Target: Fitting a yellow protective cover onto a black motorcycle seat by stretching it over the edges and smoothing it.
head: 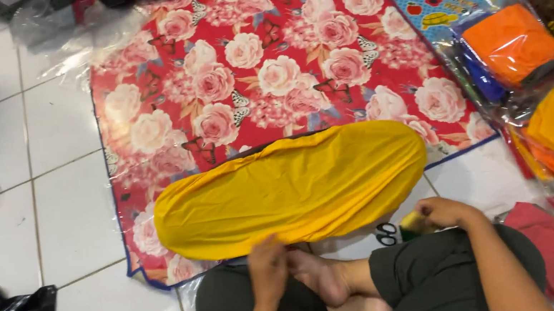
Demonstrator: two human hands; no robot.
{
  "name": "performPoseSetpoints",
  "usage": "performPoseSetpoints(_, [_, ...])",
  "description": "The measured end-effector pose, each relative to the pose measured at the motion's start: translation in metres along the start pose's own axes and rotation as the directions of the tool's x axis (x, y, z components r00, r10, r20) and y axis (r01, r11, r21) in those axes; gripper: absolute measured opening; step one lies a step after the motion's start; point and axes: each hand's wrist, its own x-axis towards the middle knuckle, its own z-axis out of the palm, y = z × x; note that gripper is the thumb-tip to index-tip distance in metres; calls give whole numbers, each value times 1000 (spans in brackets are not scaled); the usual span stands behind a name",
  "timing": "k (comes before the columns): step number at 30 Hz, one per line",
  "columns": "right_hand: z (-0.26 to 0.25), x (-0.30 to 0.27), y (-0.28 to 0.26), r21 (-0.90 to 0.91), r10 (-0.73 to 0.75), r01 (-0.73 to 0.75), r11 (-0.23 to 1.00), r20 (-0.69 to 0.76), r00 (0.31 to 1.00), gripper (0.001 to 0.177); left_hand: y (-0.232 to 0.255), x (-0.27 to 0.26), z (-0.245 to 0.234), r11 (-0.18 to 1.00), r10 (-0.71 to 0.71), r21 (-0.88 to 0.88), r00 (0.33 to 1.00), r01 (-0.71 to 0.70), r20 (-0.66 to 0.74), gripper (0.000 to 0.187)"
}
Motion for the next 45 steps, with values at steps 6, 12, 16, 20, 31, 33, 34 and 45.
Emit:
performPoseSetpoints(6, [-31,52,65,-450,135,-318,835,-392,910,43,-136,3,-74,383,-922,-819,233,427,-310,72])
performPoseSetpoints(12, [-29,113,81,106,174,-137,985,-639,750,50,-182,5,-91,-234,-950,-898,110,374,293,57])
performPoseSetpoints(16, [-16,-21,-63,840,268,134,526,-313,911,67,-226,3,-82,-302,-934,-839,33,453,355,62])
performPoseSetpoints(20, [-16,-15,-63,934,297,108,341,-216,930,66,-253,2,-75,-347,-924,-838,-3,420,381,62])
performPoseSetpoints(31, [-15,57,-7,985,235,156,72,-169,957,32,-219,3,-85,-402,-899,-820,-8,407,437,61])
performPoseSetpoints(33, [-10,57,-4,996,238,92,14,-93,967,25,-228,-1,-81,-410,-898,-834,-3,370,440,62])
performPoseSetpoints(34, [-10,61,-1,996,241,91,20,-93,966,25,-229,-1,-81,-414,-897,-833,-7,366,443,62])
performPoseSetpoints(45, [-6,79,11,989,245,7,147,-43,969,26,-260,-15,-72,-566,-817,-757,-98,327,569,48])
